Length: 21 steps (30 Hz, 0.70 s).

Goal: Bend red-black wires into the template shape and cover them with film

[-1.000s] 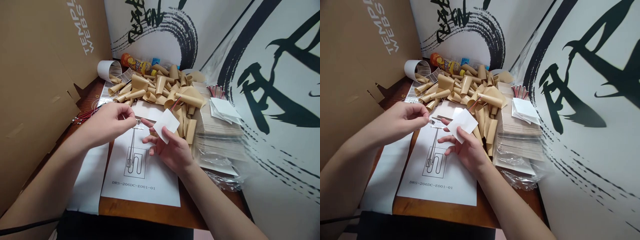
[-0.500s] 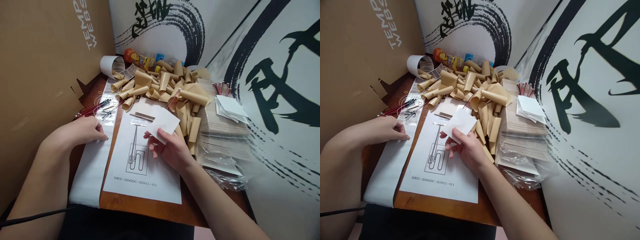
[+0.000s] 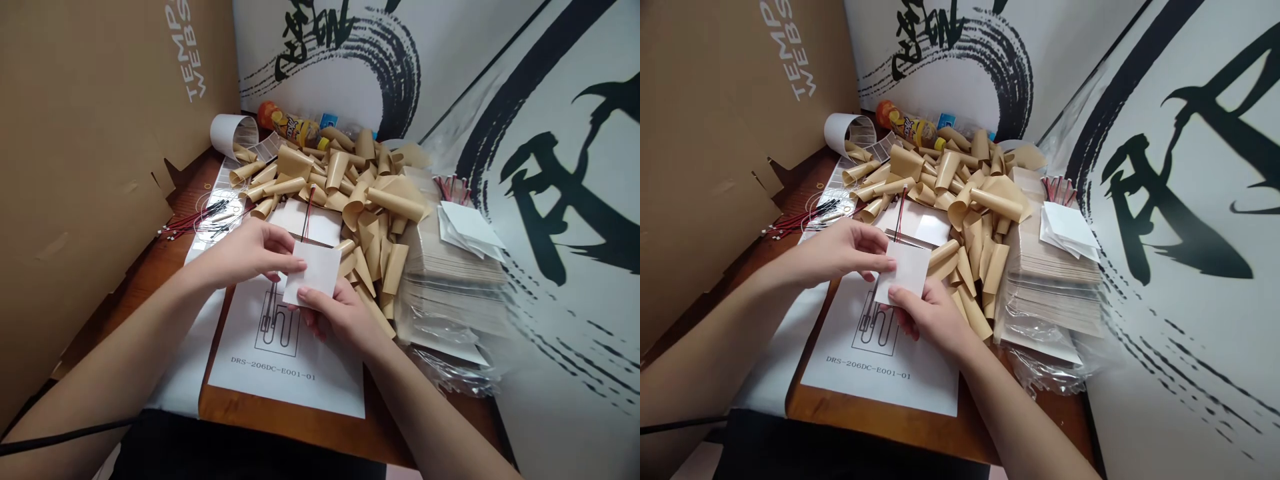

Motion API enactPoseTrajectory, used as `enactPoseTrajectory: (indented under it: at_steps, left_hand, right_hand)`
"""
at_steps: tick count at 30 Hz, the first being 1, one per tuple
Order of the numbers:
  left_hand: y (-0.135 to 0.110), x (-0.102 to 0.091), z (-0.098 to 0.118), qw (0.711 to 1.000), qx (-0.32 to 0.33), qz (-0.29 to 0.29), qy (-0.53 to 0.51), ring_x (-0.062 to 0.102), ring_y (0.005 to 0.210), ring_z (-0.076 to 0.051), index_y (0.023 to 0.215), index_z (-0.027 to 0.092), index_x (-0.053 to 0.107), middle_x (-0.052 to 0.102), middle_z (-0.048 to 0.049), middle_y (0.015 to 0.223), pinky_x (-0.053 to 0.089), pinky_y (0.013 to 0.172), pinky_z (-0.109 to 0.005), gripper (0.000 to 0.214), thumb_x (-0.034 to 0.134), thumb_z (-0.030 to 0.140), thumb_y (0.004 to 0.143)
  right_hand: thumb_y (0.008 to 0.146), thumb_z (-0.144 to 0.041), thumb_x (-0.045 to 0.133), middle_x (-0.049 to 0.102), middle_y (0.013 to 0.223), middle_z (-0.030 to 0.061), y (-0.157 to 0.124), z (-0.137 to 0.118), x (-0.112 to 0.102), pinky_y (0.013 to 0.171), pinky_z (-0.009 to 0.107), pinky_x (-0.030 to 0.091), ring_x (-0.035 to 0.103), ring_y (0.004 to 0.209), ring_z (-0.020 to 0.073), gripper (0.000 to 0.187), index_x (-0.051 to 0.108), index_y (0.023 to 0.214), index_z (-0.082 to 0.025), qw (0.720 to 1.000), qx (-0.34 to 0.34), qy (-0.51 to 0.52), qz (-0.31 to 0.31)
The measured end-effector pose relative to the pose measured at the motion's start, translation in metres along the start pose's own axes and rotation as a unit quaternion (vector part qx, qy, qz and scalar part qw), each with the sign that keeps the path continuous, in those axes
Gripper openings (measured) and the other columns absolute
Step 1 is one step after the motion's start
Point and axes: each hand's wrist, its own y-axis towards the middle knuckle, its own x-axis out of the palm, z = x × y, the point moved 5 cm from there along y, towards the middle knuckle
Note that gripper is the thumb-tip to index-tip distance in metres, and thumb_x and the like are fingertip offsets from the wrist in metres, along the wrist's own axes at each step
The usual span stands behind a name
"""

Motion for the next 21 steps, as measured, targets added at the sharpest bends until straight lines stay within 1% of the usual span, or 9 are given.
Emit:
enactPoseTrajectory:
  at_steps: [1, 4, 7, 9, 11, 13, 17, 19, 21]
  left_hand:
    - [0.004, 0.002, -0.006, 1.000, -0.007, 0.002, -0.027, 0.062, 0.065, -0.012, 0.068, 0.017, 0.069, 0.068, -0.0009, 0.072, 0.054, 0.059, -0.024, 0.028, 0.086, 0.039, 0.065]
    - [0.009, 0.002, -0.019, 0.996, -0.014, 0.014, -0.081, 0.059, 0.058, -0.009, 0.065, 0.015, 0.067, 0.065, 0.0007, 0.063, 0.053, 0.061, -0.023, 0.029, 0.089, 0.033, 0.062]
    - [0.007, 0.002, -0.021, 0.996, -0.005, 0.018, -0.091, 0.057, 0.055, -0.009, 0.063, 0.015, 0.065, 0.062, 0.0011, 0.057, 0.049, 0.057, -0.023, 0.029, 0.089, 0.032, 0.062]
    - [0.006, 0.006, -0.021, 0.996, -0.001, 0.004, -0.093, 0.060, 0.059, -0.010, 0.068, 0.015, 0.068, 0.065, -0.0002, 0.063, 0.049, 0.058, -0.023, 0.027, 0.088, 0.033, 0.064]
    - [0.006, 0.010, -0.022, 0.995, -0.009, -0.001, -0.094, 0.063, 0.065, -0.012, 0.077, 0.015, 0.071, 0.070, -0.0030, 0.074, 0.051, 0.060, -0.024, 0.027, 0.086, 0.034, 0.066]
    - [0.007, 0.013, -0.024, 0.995, -0.028, 0.015, -0.095, 0.065, 0.067, -0.014, 0.084, 0.014, 0.073, 0.073, -0.0053, 0.079, 0.052, 0.060, -0.025, 0.029, 0.084, 0.034, 0.067]
    - [0.008, 0.012, -0.025, 0.995, -0.029, 0.043, -0.086, 0.063, 0.060, -0.014, 0.079, 0.013, 0.073, 0.071, -0.0038, 0.071, 0.048, 0.056, -0.025, 0.027, 0.084, 0.034, 0.066]
    - [0.007, 0.012, -0.023, 0.995, -0.016, 0.040, -0.093, 0.062, 0.061, -0.014, 0.079, 0.013, 0.073, 0.071, -0.0039, 0.071, 0.047, 0.056, -0.025, 0.027, 0.083, 0.035, 0.067]
    - [0.005, 0.013, -0.022, 0.993, -0.006, 0.027, -0.114, 0.063, 0.062, -0.014, 0.079, 0.013, 0.073, 0.072, -0.0049, 0.072, 0.047, 0.058, -0.026, 0.028, 0.081, 0.039, 0.072]
  right_hand:
    - [0.084, -0.052, 0.066, 0.051, 0.049, -0.0037, 0.000, -0.001, 0.000, 0.037, 0.020, 0.033, 0.044, 0.040, 0.0079, 0.039, 0.067, 0.071, -0.016, 1.000, -0.006, -0.014, 0.002]
    - [0.086, -0.058, 0.063, 0.053, 0.048, -0.0024, 0.001, -0.004, -0.002, 0.038, 0.021, 0.033, 0.044, 0.039, 0.0078, 0.046, 0.061, 0.063, -0.017, 0.999, -0.018, -0.046, 0.018]
    - [0.084, -0.064, 0.063, 0.055, 0.051, -0.0018, 0.002, -0.005, -0.006, 0.038, 0.021, 0.032, 0.046, 0.039, 0.0082, 0.052, 0.055, 0.061, -0.019, 0.997, -0.024, -0.049, 0.057]
    - [0.082, -0.066, 0.065, 0.054, 0.051, -0.0027, 0.002, -0.004, -0.006, 0.037, 0.021, 0.031, 0.046, 0.038, 0.0084, 0.051, 0.055, 0.064, -0.019, 0.996, -0.027, -0.045, 0.069]
    - [0.083, -0.065, 0.065, 0.053, 0.049, -0.0032, 0.003, -0.003, -0.004, 0.037, 0.022, 0.031, 0.045, 0.038, 0.0083, 0.050, 0.054, 0.063, -0.020, 0.996, -0.035, -0.061, 0.059]
    - [0.084, -0.063, 0.065, 0.053, 0.048, -0.0029, 0.004, -0.002, -0.003, 0.038, 0.021, 0.031, 0.045, 0.039, 0.0083, 0.051, 0.053, 0.062, -0.020, 0.995, -0.040, -0.074, 0.050]
    - [0.084, -0.064, 0.064, 0.062, 0.055, 0.0000, 0.003, -0.001, -0.001, 0.039, 0.021, 0.033, 0.050, 0.040, 0.0083, 0.049, 0.059, 0.067, -0.018, 0.997, -0.016, -0.068, 0.044]
    - [0.082, -0.064, 0.066, 0.066, 0.058, 0.0017, 0.003, -0.002, -0.001, 0.037, 0.020, 0.032, 0.051, 0.038, 0.0087, 0.049, 0.063, 0.071, -0.017, 0.997, -0.001, -0.063, 0.045]
    - [0.079, -0.064, 0.070, 0.068, 0.059, 0.0028, 0.002, -0.003, -0.001, 0.036, 0.020, 0.031, 0.053, 0.038, 0.0093, 0.049, 0.065, 0.071, -0.016, 0.997, 0.005, -0.056, 0.054]
